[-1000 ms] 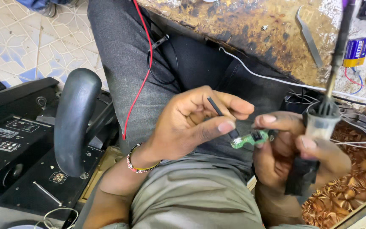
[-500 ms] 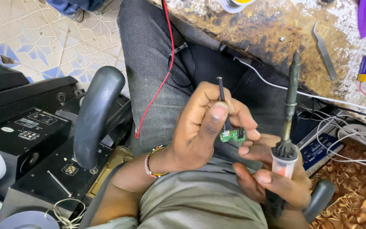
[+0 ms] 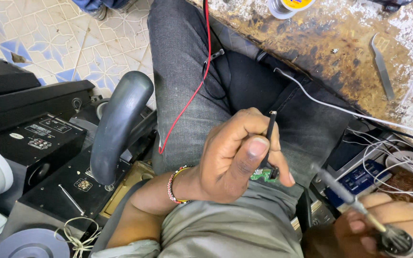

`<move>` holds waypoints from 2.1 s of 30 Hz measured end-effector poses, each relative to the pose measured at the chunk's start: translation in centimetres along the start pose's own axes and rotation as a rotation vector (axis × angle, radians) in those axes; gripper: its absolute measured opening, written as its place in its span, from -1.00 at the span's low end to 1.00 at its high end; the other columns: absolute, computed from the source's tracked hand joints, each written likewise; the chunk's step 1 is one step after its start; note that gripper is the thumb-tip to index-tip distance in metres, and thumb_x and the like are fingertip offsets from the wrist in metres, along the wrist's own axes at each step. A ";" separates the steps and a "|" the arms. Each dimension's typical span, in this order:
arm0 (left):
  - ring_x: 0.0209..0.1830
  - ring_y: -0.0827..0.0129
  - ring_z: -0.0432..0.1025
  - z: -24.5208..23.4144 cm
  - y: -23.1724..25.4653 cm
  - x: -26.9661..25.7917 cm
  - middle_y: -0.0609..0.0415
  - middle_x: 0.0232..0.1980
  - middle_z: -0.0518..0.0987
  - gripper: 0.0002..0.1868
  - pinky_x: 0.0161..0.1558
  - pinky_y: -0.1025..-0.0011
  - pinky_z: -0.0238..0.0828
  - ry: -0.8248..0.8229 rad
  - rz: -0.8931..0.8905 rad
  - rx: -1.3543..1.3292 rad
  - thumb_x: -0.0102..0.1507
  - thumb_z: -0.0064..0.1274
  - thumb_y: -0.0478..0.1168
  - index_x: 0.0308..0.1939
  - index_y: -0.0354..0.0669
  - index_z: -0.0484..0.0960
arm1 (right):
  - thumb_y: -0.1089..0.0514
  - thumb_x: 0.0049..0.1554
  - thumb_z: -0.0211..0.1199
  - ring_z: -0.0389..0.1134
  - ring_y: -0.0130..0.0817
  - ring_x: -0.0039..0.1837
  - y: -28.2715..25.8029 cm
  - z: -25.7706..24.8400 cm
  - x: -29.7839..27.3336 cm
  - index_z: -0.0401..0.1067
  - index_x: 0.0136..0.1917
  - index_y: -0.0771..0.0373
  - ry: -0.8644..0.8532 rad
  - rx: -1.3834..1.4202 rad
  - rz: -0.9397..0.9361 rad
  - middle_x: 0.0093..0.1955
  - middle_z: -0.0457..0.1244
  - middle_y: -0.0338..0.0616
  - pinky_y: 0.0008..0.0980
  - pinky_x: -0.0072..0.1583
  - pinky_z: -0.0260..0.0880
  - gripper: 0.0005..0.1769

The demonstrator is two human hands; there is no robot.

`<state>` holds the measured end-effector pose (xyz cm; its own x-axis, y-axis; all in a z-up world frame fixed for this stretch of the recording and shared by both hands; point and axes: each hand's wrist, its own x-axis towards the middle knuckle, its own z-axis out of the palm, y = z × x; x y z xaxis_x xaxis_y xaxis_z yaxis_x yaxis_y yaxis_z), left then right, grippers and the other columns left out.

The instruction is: The person solders a small green circuit board using a soldering iron and solder wire while holding it on their lap. They then connect a white USB cable to the board and insert it into a disassembled smartphone to test the connection.

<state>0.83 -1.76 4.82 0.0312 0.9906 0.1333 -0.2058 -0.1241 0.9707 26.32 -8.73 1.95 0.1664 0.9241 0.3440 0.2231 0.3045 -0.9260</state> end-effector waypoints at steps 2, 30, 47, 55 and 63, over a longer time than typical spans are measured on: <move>-0.36 0.40 0.29 0.0 0.0 -0.2 0.12 -0.38 0.65 -0.60 -0.02 0.37 0.26 0.002 0.016 0.013 0.57 -0.53 0.03 -0.09 -0.20 0.26 | 0.18 0.12 0.09 0.10 -0.57 -0.34 0.1 -0.2 0.6 -0.03 -0.22 -0.02 -0.066 0.062 -0.069 -0.37 0.04 -0.36 -0.56 -0.22 0.24 -0.71; -0.35 0.39 0.45 -0.2 -0.1 -0.4 0.13 -0.35 0.68 -0.60 0.00 0.35 0.32 -0.004 0.049 0.027 0.57 -0.47 0.06 -0.04 -0.16 0.31 | 0.16 0.23 -0.02 0.68 -0.37 0.05 -1.9 -7.0 7.5 0.64 -0.13 0.15 -1.049 -0.044 0.356 0.02 0.55 -0.28 -0.47 0.15 0.75 -0.63; -0.43 0.43 0.45 -0.3 0.5 -0.1 0.01 -0.43 0.66 -0.57 -0.04 0.38 0.30 -0.001 0.006 0.006 0.54 -0.46 0.05 -0.14 -0.24 0.27 | -0.24 0.47 -0.07 -0.01 -0.62 -0.19 -1.5 1.9 1.1 -0.03 -0.08 -0.02 0.030 -0.004 -0.020 -0.12 -0.06 -0.42 -0.65 -0.12 0.12 -0.59; -0.54 0.39 0.49 0.6 -0.6 -0.6 -0.07 -0.55 0.66 -0.59 -0.21 0.44 0.34 0.117 -0.060 -0.004 0.47 -0.35 0.11 -0.21 -0.14 0.28 | -0.21 0.38 -0.16 0.12 0.00 -0.29 -2.7 2.4 10.1 0.05 0.17 0.29 0.332 -0.213 -0.792 -0.19 0.00 0.15 -0.06 -0.20 0.32 -0.51; -0.62 0.26 0.63 0.4 -2.9 -1.0 -0.17 -0.62 0.71 -0.62 -0.39 0.43 0.52 0.253 -0.207 -0.029 0.39 -0.26 0.10 -0.22 -0.13 0.39 | 0.11 0.45 0.01 0.35 0.17 0.11 -6.4 2.9 20.8 0.37 0.35 0.63 0.243 -0.663 -0.919 0.02 0.38 0.34 0.04 0.19 0.40 -0.52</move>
<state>1.83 -2.40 1.92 -0.1685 0.9779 -0.1234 -0.2485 0.0790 0.9654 25.54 9.22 14.60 -0.1556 0.3262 0.9324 0.8032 0.5912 -0.0728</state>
